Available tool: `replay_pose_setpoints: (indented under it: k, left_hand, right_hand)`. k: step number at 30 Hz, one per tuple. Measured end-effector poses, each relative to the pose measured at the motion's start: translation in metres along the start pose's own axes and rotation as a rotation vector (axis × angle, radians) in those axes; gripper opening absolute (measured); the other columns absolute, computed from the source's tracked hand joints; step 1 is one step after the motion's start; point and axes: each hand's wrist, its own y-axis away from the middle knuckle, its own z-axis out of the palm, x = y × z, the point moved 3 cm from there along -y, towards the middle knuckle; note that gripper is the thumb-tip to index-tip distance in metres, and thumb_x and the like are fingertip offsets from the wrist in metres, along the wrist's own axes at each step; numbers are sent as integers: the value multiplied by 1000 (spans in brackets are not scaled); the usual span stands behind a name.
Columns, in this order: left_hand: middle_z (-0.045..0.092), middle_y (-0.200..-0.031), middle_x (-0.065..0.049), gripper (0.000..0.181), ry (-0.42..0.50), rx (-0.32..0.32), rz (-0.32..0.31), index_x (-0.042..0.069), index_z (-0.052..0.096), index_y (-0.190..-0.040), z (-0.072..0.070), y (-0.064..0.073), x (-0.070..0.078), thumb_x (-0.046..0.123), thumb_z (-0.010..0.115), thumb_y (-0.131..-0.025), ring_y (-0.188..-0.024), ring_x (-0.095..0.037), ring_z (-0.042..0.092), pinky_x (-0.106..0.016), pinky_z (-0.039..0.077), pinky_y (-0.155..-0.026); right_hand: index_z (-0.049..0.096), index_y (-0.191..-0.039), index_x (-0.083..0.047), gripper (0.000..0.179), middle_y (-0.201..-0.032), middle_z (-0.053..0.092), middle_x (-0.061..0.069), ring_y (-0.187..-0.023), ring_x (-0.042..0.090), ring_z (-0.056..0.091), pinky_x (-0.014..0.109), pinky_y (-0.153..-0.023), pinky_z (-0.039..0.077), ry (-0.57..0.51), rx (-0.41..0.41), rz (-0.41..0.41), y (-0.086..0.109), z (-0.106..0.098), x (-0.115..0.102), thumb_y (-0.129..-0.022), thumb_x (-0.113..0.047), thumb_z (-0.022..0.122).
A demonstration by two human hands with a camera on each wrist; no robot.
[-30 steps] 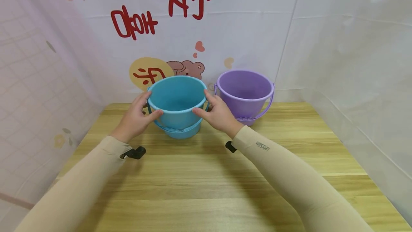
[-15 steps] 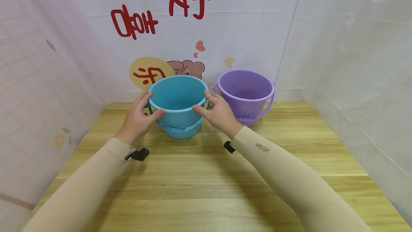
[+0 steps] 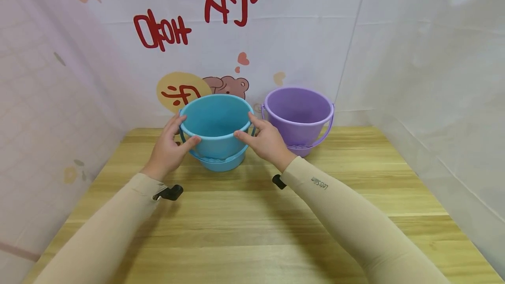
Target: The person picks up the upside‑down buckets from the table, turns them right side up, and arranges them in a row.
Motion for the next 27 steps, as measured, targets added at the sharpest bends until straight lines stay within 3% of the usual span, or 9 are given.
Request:
replay_pose_setpoints:
  k: [5, 12, 16, 18, 20, 22, 23, 25, 27]
  left_hand:
    - [14, -178, -7, 85, 3, 10, 18, 13, 34, -166, 1, 0, 0, 51, 71, -99, -147, -45, 42, -74, 42, -111]
    - [16, -177, -9, 84, 3, 24, 28, 12, 35, -165, 3, -1, 0, 49, 71, -99, -149, -47, 40, -76, 39, -112]
    - [15, -178, -8, 86, 5, 23, 8, 13, 35, -165, 5, -3, -1, 53, 70, -98, -152, -46, 37, -75, 40, -112]
    - [14, -178, -7, 86, 5, 21, 2, 13, 34, -165, 5, -3, -1, 54, 70, -98, -153, -46, 35, -74, 40, -112]
    - [14, -178, -7, 86, 5, 21, 0, 13, 34, -165, 6, -5, 0, 55, 69, -98, -154, -46, 34, -74, 39, -113]
    - [14, -178, -7, 87, 3, 20, -1, 12, 33, -165, 6, -6, 0, 54, 69, -99, -154, -46, 35, -75, 39, -113]
    - [14, -178, -8, 87, -1, 19, -2, 12, 33, -166, 6, -6, 1, 55, 69, -99, -154, -47, 35, -75, 39, -113]
    - [13, -178, -8, 88, -4, 19, -4, 12, 32, -166, 6, -8, 1, 55, 69, -99, -155, -47, 33, -75, 38, -114]
    - [12, -178, -8, 88, -6, 17, -6, 12, 31, -166, 6, -9, 1, 54, 68, -99, -156, -47, 32, -75, 37, -114]
  right_hand:
    - [33, -166, -21, 92, -85, 52, 5, -72, 19, 53, 34, -63, 49, -2, -17, 24, 0, 0, 0, -94, -62, 71]
    - [30, -167, -25, 92, -57, 37, -5, -52, 15, 44, 32, -56, 46, -39, -41, 59, -3, -1, 1, -94, -62, 71]
    - [27, -167, -28, 92, -60, 41, -3, -50, 16, 42, 34, -61, 48, -48, -54, 73, -5, -1, 2, -94, -64, 70]
    - [26, -168, -30, 92, -75, 60, 4, -59, 18, 47, 36, -70, 50, -51, -60, 81, -7, -1, 3, -94, -65, 69]
    - [25, -168, -30, 93, -115, 73, 11, -81, 19, 60, 39, -84, 53, -57, -63, 86, -8, -1, 4, -94, -66, 69]
    - [24, -168, -31, 94, -156, 56, 8, -115, 20, 62, 43, -100, 52, -71, -69, 92, -10, -1, 5, -94, -67, 68]
    - [24, -168, -30, 94, -167, 44, 5, -133, 20, 56, 44, -109, 49, -78, -70, 92, -11, -1, 6, -94, -66, 68]
    - [24, -168, -29, 94, -173, 31, 0, -154, 19, 39, 47, -120, 42, -94, -73, 90, -13, -1, 7, -94, -66, 68]
    - [23, -169, -29, 95, -174, 28, -1, -159, 21, 32, 48, -125, 36, -106, -79, 87, -16, 0, 8, -94, -67, 68]
